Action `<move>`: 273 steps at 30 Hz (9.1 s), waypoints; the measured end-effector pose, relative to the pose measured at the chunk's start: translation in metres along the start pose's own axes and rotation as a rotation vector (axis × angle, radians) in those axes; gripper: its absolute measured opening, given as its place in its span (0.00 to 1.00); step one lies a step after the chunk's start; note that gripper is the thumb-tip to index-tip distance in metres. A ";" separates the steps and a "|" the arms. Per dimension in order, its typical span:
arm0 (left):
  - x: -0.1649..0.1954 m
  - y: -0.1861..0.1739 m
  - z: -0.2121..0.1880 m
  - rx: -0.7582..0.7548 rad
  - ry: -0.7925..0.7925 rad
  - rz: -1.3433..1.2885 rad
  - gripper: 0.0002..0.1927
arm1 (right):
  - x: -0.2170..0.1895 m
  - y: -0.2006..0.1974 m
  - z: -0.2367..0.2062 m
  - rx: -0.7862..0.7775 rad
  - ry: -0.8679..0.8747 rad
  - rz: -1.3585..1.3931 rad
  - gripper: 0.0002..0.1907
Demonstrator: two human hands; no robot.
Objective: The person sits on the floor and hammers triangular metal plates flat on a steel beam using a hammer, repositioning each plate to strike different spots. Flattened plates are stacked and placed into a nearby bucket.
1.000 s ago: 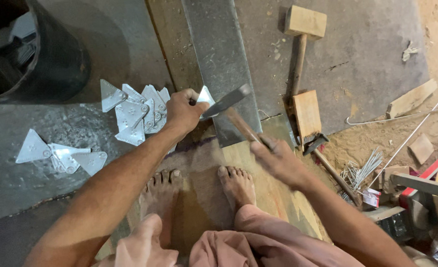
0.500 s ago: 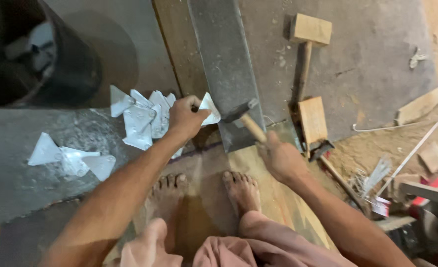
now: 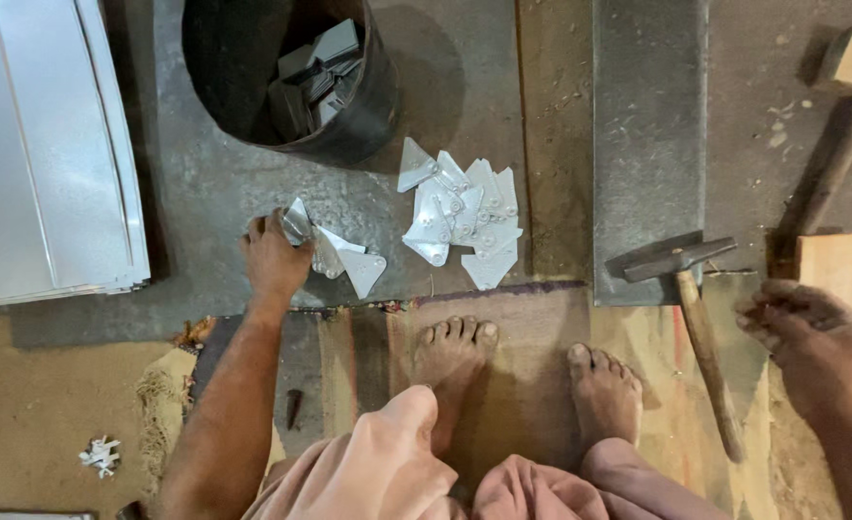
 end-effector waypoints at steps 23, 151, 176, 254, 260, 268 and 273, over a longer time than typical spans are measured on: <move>0.165 0.023 -0.024 -0.893 -0.372 -1.478 0.14 | -0.065 0.181 0.017 -0.308 -0.075 -0.452 0.07; 0.368 0.024 -0.018 -0.916 0.042 -1.259 0.09 | -0.075 0.109 -0.004 -0.111 -0.385 -0.968 0.20; 0.387 0.035 -0.016 -0.590 0.244 -0.876 0.07 | -0.071 0.118 -0.060 -0.166 -0.323 -1.071 0.14; 0.046 0.005 -0.031 -0.219 -0.126 0.007 0.48 | 0.057 0.039 -0.041 0.033 0.271 -0.747 0.28; 0.024 0.011 -0.011 -0.236 -0.074 -0.017 0.47 | -0.015 0.003 0.002 0.047 0.040 -0.585 0.21; -0.034 0.001 -0.001 -0.437 -0.395 -0.699 0.50 | 0.058 0.101 -0.079 -0.800 0.397 -0.665 0.12; -0.044 0.001 -0.009 -0.444 -0.446 -0.790 0.47 | 0.028 0.133 -0.071 -0.662 0.309 -0.808 0.13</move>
Point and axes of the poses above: each hand's wrist, its own z-axis towards the middle knuckle, its own y-axis out of the palm, x = y × z, the point moved 9 cm from there along z, towards the middle knuckle, and after that the axes turned 11 degrees about z, right-handed, at the moved point
